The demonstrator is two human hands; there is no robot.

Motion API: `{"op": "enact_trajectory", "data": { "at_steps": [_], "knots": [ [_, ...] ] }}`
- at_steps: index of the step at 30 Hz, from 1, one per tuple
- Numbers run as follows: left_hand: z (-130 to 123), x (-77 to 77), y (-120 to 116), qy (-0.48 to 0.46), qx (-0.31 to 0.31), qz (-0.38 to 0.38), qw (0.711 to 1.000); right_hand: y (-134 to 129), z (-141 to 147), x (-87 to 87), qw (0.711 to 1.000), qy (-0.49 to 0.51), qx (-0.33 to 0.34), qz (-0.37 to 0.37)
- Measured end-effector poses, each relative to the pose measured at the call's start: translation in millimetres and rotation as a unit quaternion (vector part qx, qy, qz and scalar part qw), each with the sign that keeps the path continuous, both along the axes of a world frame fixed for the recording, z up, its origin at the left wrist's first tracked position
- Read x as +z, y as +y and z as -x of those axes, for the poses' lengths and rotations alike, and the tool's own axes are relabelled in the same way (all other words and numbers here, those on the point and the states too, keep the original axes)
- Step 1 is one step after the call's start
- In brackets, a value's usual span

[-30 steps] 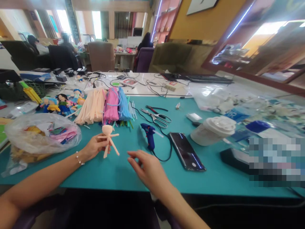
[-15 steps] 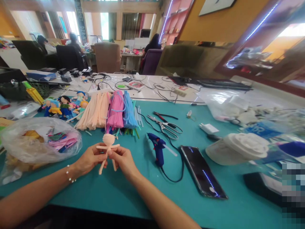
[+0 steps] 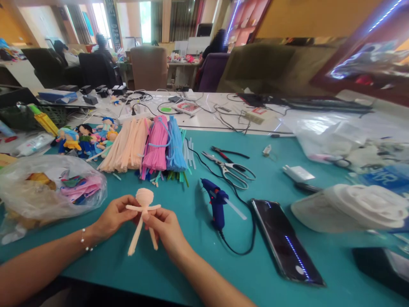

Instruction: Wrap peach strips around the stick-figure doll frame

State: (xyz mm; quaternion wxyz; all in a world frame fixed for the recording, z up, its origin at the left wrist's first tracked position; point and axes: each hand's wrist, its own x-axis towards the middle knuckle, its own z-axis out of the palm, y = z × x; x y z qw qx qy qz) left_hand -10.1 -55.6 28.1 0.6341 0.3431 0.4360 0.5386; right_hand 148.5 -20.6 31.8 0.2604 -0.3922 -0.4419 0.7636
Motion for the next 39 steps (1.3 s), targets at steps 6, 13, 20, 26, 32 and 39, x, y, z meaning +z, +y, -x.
{"op": "enact_trajectory", "data": {
  "at_steps": [6, 13, 20, 26, 32, 39],
  "knots": [
    [-1.2, 0.0, -2.3, 0.022, -0.013, 0.010, 1.000, -6.8, 1.7, 5.1, 0.993, 0.078, 0.013, 0.088],
    [-6.8, 1.2, -5.5, -0.048, -0.032, 0.034, 0.998, -8.3, 2.0, 4.8, 0.978, 0.122, 0.097, 0.141],
    [-4.3, 8.0, -9.1, -0.028, 0.039, 0.082, 0.995, -7.8, -2.3, 11.1, 0.990, 0.010, 0.143, 0.009],
    [-5.0, 8.6, -6.8, 0.001, 0.040, 0.114, 0.993, 5.4, -17.0, 25.4, 0.968, -0.043, -0.022, -0.248],
    [-6.1, 12.0, -8.7, -0.017, -0.001, 0.125, 0.992, 7.4, -25.4, 37.8, 0.869, -0.050, 0.022, -0.492],
    [-6.5, 14.8, -8.4, -0.029, 0.004, 0.127, 0.991, 8.3, -25.1, 31.4, 0.806, -0.083, 0.011, -0.586]
  ]
}}
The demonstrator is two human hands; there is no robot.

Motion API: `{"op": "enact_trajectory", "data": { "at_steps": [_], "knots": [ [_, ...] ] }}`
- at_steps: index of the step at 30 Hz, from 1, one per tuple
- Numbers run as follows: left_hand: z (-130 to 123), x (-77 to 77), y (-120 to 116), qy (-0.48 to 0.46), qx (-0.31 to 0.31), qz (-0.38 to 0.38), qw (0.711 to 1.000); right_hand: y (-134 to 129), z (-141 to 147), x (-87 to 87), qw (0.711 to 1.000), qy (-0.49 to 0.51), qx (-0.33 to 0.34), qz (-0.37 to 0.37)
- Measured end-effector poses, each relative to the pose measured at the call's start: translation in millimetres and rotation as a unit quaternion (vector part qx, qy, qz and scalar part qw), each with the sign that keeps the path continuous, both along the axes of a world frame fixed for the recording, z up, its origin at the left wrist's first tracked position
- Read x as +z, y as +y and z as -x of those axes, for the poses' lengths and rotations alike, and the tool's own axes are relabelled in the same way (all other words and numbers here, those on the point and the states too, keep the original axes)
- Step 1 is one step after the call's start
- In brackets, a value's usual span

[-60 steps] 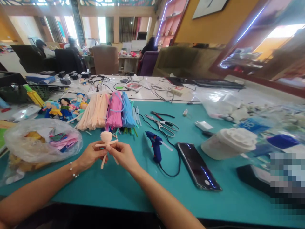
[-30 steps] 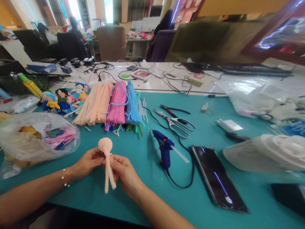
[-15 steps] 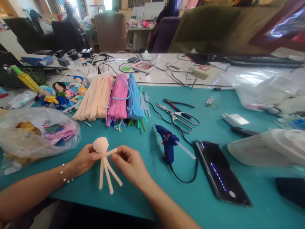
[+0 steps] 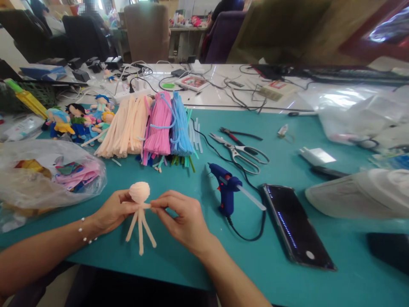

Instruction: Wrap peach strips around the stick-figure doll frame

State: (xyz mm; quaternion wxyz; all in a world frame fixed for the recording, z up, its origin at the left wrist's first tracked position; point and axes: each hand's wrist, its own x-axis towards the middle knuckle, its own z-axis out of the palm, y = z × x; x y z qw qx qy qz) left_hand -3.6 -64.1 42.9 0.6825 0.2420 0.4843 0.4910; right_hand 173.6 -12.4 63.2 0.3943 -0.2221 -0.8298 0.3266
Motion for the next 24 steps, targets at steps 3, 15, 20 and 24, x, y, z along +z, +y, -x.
{"op": "enact_trajectory", "data": {
  "at_steps": [3, 15, 20, 24],
  "knots": [
    [0.0, -1.5, -1.0, 0.009, 0.005, -0.004, 1.000, 0.1, -0.3, -3.3, 0.999, -0.009, -0.014, -0.032],
    [-0.2, -5.2, -6.8, 0.039, 0.002, -0.041, 0.998, -6.9, 4.3, -1.6, 0.996, -0.057, -0.055, -0.043],
    [1.8, -11.3, -7.7, 0.069, 0.005, -0.034, 0.997, -10.0, 6.4, -1.5, 0.998, -0.050, -0.038, 0.002],
    [2.9, -13.2, -9.2, 0.080, -0.005, -0.038, 0.996, -11.7, 8.4, -4.7, 0.997, -0.055, -0.050, -0.014]
  ]
}}
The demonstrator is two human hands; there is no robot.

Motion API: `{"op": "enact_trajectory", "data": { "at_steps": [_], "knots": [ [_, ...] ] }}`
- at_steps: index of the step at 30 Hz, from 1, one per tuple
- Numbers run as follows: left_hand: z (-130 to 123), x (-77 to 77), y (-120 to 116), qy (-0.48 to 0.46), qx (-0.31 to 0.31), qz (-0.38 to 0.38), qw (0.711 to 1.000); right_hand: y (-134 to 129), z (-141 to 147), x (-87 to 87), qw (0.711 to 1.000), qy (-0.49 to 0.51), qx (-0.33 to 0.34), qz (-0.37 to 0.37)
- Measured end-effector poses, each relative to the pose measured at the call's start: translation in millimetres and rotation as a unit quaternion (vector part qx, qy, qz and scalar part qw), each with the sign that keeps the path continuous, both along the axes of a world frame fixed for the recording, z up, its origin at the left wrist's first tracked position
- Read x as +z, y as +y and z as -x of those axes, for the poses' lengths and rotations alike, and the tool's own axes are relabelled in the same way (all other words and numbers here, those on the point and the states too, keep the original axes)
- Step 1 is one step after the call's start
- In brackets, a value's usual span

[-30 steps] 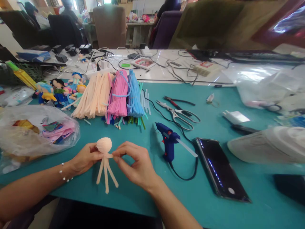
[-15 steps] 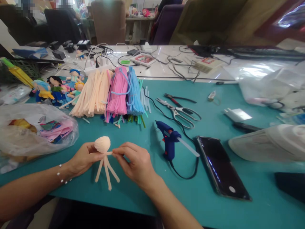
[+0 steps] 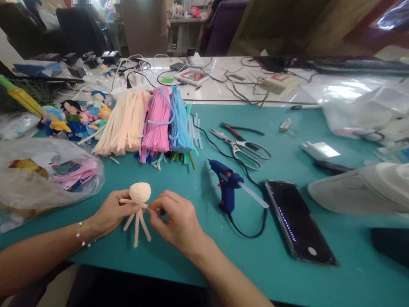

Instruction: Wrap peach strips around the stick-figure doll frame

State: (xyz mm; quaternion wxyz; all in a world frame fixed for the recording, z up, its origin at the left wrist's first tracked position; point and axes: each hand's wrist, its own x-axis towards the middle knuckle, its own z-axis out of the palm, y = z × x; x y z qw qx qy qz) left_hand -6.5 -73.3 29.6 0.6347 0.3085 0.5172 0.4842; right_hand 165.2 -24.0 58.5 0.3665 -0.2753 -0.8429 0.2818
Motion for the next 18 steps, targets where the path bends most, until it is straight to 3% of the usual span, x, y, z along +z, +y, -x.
{"op": "enact_trajectory", "data": {
  "at_steps": [8, 15, 18],
  "knots": [
    [-2.3, 3.7, 0.2, 0.037, 0.013, -0.004, 0.999, -3.3, 2.9, -5.0, 1.000, 0.007, -0.004, -0.001],
    [1.6, -1.1, -1.6, 0.051, 0.054, -0.015, 0.997, -3.3, 2.7, 0.2, 0.987, 0.057, 0.016, 0.152],
    [3.0, -0.4, -1.0, 0.061, 0.069, -0.021, 0.996, -0.8, 1.6, 2.6, 0.981, 0.058, 0.015, 0.183]
  ]
}}
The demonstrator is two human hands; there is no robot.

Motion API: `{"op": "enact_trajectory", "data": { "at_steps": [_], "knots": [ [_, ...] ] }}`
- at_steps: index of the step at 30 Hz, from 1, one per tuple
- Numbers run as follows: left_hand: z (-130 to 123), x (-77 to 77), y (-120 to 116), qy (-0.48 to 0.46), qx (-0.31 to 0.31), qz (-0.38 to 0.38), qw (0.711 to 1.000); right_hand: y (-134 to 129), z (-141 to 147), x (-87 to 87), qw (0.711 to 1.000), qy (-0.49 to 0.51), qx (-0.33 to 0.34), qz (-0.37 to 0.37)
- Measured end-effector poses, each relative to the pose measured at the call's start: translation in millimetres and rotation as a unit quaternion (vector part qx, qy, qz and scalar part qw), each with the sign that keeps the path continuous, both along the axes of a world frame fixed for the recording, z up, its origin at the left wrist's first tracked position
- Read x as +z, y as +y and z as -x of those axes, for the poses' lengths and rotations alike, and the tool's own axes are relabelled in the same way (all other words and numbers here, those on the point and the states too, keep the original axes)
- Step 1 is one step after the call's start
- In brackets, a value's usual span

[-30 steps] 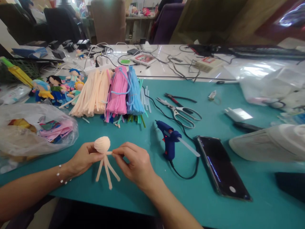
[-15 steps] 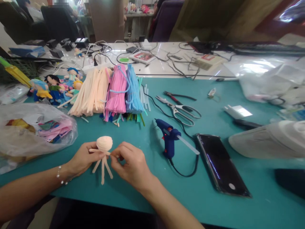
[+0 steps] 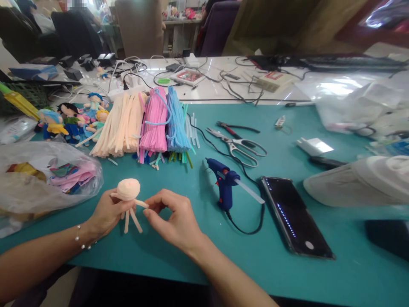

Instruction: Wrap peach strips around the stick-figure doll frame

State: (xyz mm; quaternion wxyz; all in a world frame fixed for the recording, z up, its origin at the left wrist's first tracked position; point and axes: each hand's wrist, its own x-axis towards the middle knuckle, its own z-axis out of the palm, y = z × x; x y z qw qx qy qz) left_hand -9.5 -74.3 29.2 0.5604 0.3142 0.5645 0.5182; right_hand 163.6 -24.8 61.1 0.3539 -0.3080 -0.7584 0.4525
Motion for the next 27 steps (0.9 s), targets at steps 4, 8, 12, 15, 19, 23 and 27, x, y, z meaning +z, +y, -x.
{"op": "enact_trajectory", "data": {
  "at_steps": [4, 8, 12, 15, 19, 23, 27],
  "knots": [
    [-0.5, 1.3, 1.2, 0.010, 0.002, -0.002, 1.000, 2.0, 0.3, -2.1, 1.000, -0.003, -0.010, -0.013],
    [-1.6, 1.6, 1.2, 0.013, 0.000, -0.002, 1.000, 2.0, 1.9, -5.9, 1.000, -0.012, -0.018, -0.016],
    [-3.3, 2.6, 0.5, 0.026, -0.005, 0.002, 1.000, -0.8, 4.1, -9.6, 0.999, -0.013, -0.038, -0.020],
    [-4.7, 2.3, 0.5, 0.032, -0.011, 0.000, 0.999, -3.4, 6.5, -13.0, 0.998, -0.019, -0.056, -0.034],
    [-4.6, 0.1, 1.1, 0.034, -0.007, -0.001, 0.999, -4.3, 8.0, -14.4, 0.996, -0.031, -0.063, -0.049],
    [-4.0, -1.1, 0.8, 0.040, -0.007, 0.000, 0.999, -2.3, 6.9, -12.1, 0.997, -0.040, -0.027, -0.058],
    [-5.7, 0.9, -0.5, 0.033, -0.021, 0.001, 0.999, -2.9, 8.4, -13.1, 0.996, -0.030, -0.016, -0.082]
  ]
}}
